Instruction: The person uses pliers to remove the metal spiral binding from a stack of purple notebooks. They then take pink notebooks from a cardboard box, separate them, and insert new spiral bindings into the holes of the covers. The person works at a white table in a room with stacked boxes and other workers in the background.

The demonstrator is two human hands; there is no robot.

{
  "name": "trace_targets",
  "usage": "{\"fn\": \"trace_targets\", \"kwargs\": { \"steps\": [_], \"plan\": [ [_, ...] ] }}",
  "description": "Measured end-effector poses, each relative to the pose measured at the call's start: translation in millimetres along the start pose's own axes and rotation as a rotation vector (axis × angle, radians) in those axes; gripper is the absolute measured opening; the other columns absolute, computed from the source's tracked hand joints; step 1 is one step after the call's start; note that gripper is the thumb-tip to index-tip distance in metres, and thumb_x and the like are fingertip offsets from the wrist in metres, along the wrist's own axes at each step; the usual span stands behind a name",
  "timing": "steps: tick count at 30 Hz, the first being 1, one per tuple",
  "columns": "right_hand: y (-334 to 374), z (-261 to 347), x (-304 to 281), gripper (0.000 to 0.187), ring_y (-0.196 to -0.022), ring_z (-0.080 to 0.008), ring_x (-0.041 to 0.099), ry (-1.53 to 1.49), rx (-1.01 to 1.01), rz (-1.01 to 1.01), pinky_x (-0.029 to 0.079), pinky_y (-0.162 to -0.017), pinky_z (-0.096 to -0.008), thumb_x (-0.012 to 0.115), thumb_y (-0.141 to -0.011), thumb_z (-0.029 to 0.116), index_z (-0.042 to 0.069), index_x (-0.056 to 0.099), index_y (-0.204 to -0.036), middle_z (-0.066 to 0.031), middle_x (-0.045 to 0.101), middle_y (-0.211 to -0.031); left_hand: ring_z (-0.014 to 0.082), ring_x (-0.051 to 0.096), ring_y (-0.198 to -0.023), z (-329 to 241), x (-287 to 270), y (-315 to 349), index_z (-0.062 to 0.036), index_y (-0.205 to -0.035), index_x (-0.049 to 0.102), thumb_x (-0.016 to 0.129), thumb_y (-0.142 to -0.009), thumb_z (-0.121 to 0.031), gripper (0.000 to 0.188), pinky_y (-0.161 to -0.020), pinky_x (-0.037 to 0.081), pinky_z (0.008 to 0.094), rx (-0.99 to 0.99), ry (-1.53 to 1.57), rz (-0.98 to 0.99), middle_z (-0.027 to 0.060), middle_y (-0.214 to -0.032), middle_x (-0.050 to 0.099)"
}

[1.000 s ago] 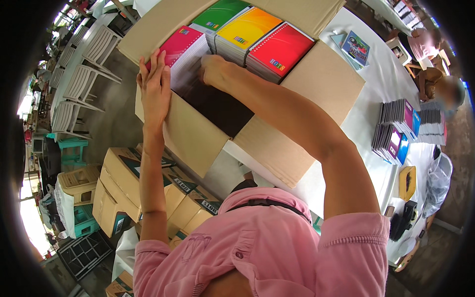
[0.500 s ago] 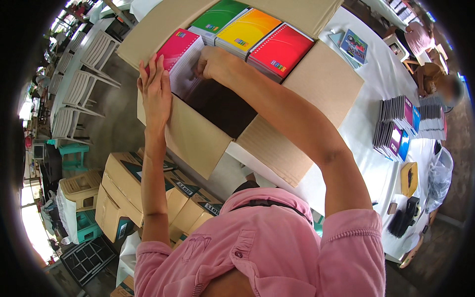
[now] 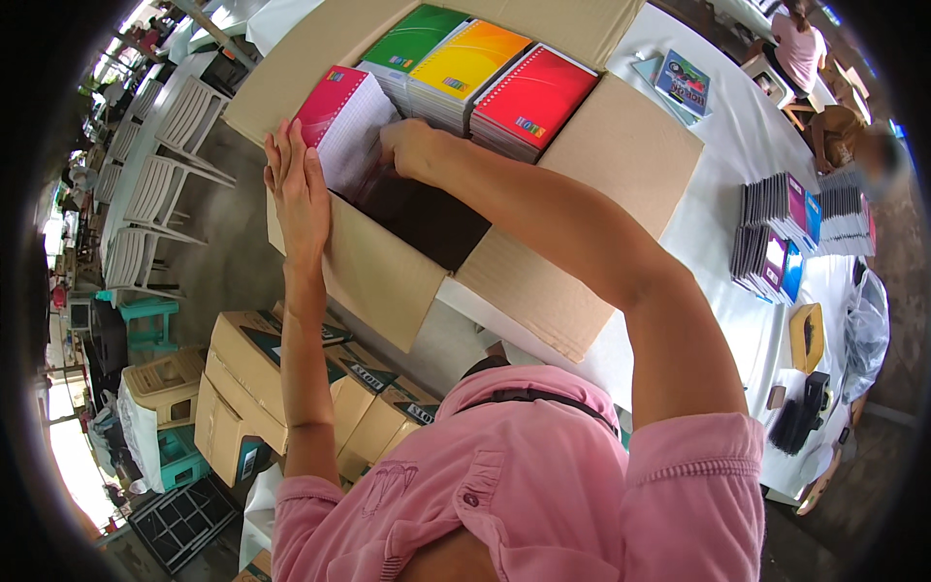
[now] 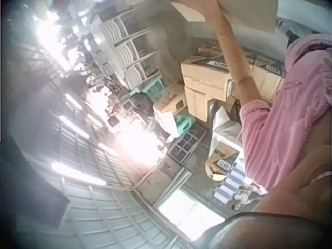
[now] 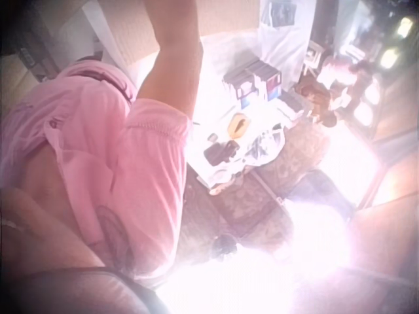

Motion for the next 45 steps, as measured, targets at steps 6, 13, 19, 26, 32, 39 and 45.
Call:
{"fn": "trace_targets", "kwargs": {
  "steps": [6,13,19,26,32,39,45],
  "plan": [
    [75,31,14,0.041,-0.088,-0.0282,0.064,-0.166,0.158,-0.535,0.053,-0.069,-0.0371,0.071,-0.067,-0.011,-0.002,0.064,-0.106,-0.0182,0.066,-0.099,0.0398,0.025,-0.142,9,-1,4,-0.0046,-0.142,0.041,0.041,-0.102,-0.023,0.045,-0.112,0.021,0.0573,0.004,-0.017,-0.006,0.0139,-0.150,0.037],
    [73,28,15,0.033,-0.094,-0.0326,0.065,-0.017,0.105,-0.634,0.055,-0.075,-0.0426,0.072,-0.069,-0.002,-0.004,0.062,-0.101,-0.0202,0.064,-0.106,0.0396,0.026,-0.141,7,1,2,-0.0037,-0.137,0.048,0.044,-0.100,-0.021,0.041,-0.111,0.022,0.0584,0.021,-0.051,0.006,0.0119,-0.148,0.041],
    [78,26,20,0.024,-0.068,-0.0278,0.063,-0.119,0.158,-0.418,0.058,-0.057,-0.0463,0.073,-0.074,0.002,-0.003,0.059,-0.093,-0.0169,0.062,-0.086,0.0395,0.026,-0.141,7,1,2,-0.0037,-0.133,0.053,0.046,-0.099,-0.020,0.039,-0.110,0.022,0.0609,0.033,-0.051,-0.009,0.0111,-0.147,0.043],
    [73,28,21,0.017,-0.067,-0.0357,0.065,-0.305,0.277,-0.244,0.058,-0.052,-0.0557,0.061,-0.081,-0.010,-0.007,0.051,-0.095,-0.0201,0.057,-0.079,0.0390,0.025,-0.142,9,0,1,-0.0046,-0.134,0.053,0.046,-0.098,-0.019,0.039,-0.109,0.022,0.0632,0.035,-0.054,0.000,0.0101,-0.148,0.043],
    [73,27,23,0.041,-0.070,-0.0323,0.066,-0.380,0.290,-0.192,0.062,-0.057,-0.0525,0.060,-0.078,-0.014,-0.010,0.040,-0.113,-0.0200,0.059,-0.080,0.0387,0.026,-0.142,9,0,4,-0.0055,-0.134,0.053,0.046,-0.098,-0.019,0.039,-0.110,0.022,0.0625,0.022,-0.048,-0.012,0.0091,-0.147,0.043],
    [69,22,19,0.037,-0.065,-0.0412,0.066,-0.562,0.256,-0.229,0.060,-0.058,-0.0596,0.059,-0.077,-0.015,-0.018,0.041,-0.109,-0.0269,0.061,-0.078,0.0379,0.025,-0.142,3,0,2,-0.0062,-0.135,0.051,0.047,-0.098,-0.017,0.040,-0.111,0.022,0.0594,0.015,-0.038,0.011,0.0099,-0.147,0.043],
    [63,15,20,0.040,-0.064,-0.0380,0.065,-0.602,0.211,-0.214,0.059,-0.061,-0.0614,0.060,-0.078,-0.013,-0.009,0.038,-0.111,-0.0222,0.056,-0.074,0.0363,0.021,-0.144,3,-2,1,-0.0074,-0.139,0.048,0.046,-0.098,-0.016,0.042,-0.113,0.019,0.0582,-0.032,-0.026,0.038,0.0097,-0.151,0.037]
  ]
}}
Point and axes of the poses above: each hand's wrist, its own y-axis away from the middle knuckle, its own x-axis out of the palm, z = x × y, the point moved 6 cm from there along -y, towards the middle knuckle
